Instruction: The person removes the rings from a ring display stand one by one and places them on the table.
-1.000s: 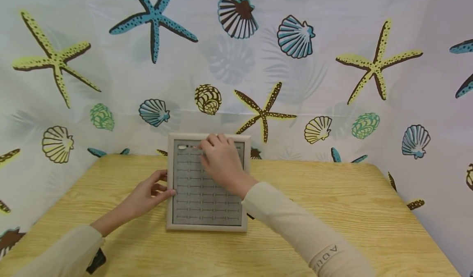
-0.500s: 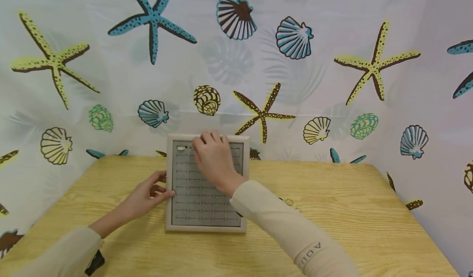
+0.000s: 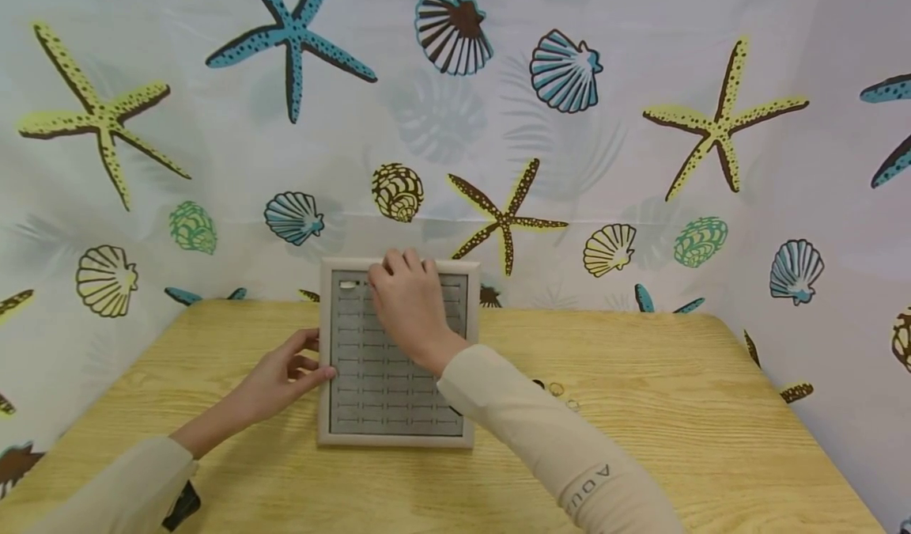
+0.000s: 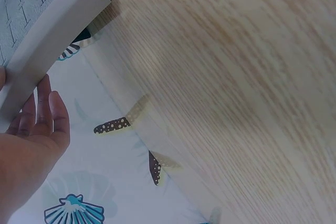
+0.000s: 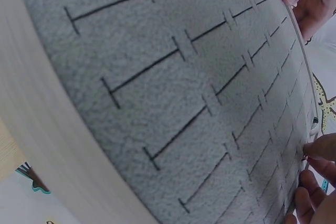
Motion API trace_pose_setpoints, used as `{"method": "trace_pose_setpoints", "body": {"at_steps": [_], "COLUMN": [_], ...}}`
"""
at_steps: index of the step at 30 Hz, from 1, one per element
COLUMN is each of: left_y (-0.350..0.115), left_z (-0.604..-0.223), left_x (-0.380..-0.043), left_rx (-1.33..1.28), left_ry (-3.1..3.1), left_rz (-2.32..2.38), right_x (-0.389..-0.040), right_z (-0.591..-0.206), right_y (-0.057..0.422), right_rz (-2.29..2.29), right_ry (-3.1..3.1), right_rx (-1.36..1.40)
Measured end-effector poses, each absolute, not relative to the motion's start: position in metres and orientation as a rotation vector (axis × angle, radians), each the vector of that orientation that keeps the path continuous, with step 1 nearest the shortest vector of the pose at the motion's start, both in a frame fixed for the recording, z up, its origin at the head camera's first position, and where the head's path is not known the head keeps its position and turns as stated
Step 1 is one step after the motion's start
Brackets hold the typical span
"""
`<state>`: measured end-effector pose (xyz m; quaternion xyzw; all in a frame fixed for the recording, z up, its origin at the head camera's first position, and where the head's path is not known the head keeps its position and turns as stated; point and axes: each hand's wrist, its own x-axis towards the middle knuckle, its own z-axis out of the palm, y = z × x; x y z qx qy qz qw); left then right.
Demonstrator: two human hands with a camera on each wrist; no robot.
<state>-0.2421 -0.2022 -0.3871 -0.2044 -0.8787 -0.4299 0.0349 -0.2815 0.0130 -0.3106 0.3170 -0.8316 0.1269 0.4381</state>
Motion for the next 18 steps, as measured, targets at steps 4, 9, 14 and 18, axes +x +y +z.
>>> {"method": "trace_pose_setpoints", "body": {"at_steps": [4, 9, 14, 18], "left_y": [-0.2026, -0.2025, -0.2018, -0.2019], "left_z": [-0.3873, -0.3866, -0.3840, -0.3837], "left_x": [-0.2423, -0.2419, -0.2395, -0.2385], "left_rx": [-0.633, -0.638, -0.647, -0.660], "left_ry": [-2.696, -2.693, -2.685, -2.674], "left_rz": [-1.317, -1.313, -1.318, -1.317], "right_x": [-0.2819, -0.2812, -0.2799, -0.2793], "right_z": [-0.3100, -0.3091, -0.3086, -0.3077], "right_y": [0.0127, 0.0136, 0.0155, 0.0172], "right_rz": [0.334, 0.353, 0.353, 0.374], "right_ry": [-2.070, -2.083, -2.088, -2.080], "right_rx": [0.793, 0.807, 0.822, 0.850]}}
